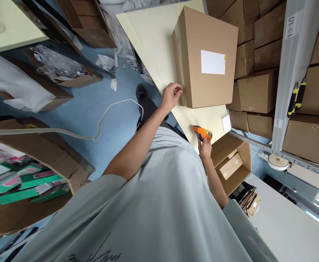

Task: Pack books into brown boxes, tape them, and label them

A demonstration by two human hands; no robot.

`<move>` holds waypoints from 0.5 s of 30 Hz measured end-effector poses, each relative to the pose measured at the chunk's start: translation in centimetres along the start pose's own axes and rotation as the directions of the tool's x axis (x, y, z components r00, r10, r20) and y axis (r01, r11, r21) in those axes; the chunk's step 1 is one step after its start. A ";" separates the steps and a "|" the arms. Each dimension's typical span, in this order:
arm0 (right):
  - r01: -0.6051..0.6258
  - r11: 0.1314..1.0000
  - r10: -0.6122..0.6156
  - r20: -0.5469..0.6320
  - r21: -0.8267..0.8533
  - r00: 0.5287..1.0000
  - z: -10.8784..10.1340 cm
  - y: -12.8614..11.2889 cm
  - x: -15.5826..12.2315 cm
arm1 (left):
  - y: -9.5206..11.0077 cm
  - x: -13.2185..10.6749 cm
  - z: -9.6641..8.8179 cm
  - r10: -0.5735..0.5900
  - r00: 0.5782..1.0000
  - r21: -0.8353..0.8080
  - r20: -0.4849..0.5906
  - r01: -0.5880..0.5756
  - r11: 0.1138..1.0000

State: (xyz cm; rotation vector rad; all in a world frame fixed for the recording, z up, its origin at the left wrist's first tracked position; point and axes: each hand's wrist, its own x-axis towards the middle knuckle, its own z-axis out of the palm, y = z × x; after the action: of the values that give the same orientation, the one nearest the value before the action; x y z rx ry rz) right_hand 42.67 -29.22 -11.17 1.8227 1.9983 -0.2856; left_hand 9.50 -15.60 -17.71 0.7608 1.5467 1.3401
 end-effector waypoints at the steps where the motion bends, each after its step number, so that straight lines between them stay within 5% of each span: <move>1: -0.005 1.000 0.005 0.007 0.001 1.000 0.0 -0.1 0.0 | 0.4 -0.3 0.5 -0.025 0.999 -0.021 -0.024 0.025 0.999; 7: 0.020 0.999 -0.021 0.044 0.027 0.999 -0.4 -0.8 -0.8 | 3.4 -3.5 2.3 -0.158 0.978 -0.056 -0.136 0.152 0.987; 12: 0.018 0.998 -0.018 0.008 0.067 1.000 -0.7 -1.4 -1.5 | 3.9 -5.0 4.6 -0.140 0.989 0.081 0.037 0.137 0.987; 15: 0.036 0.998 -0.036 0.007 0.047 0.999 -0.8 -1.8 -1.8 | 3.5 -4.9 6.0 -0.115 0.993 0.120 0.014 0.112 0.986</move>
State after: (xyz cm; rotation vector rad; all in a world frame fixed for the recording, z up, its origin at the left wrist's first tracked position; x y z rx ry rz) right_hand 40.86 -30.70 -9.93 1.8126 2.0365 -0.3529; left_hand 16.49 -16.83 -12.97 0.7459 1.6404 1.1615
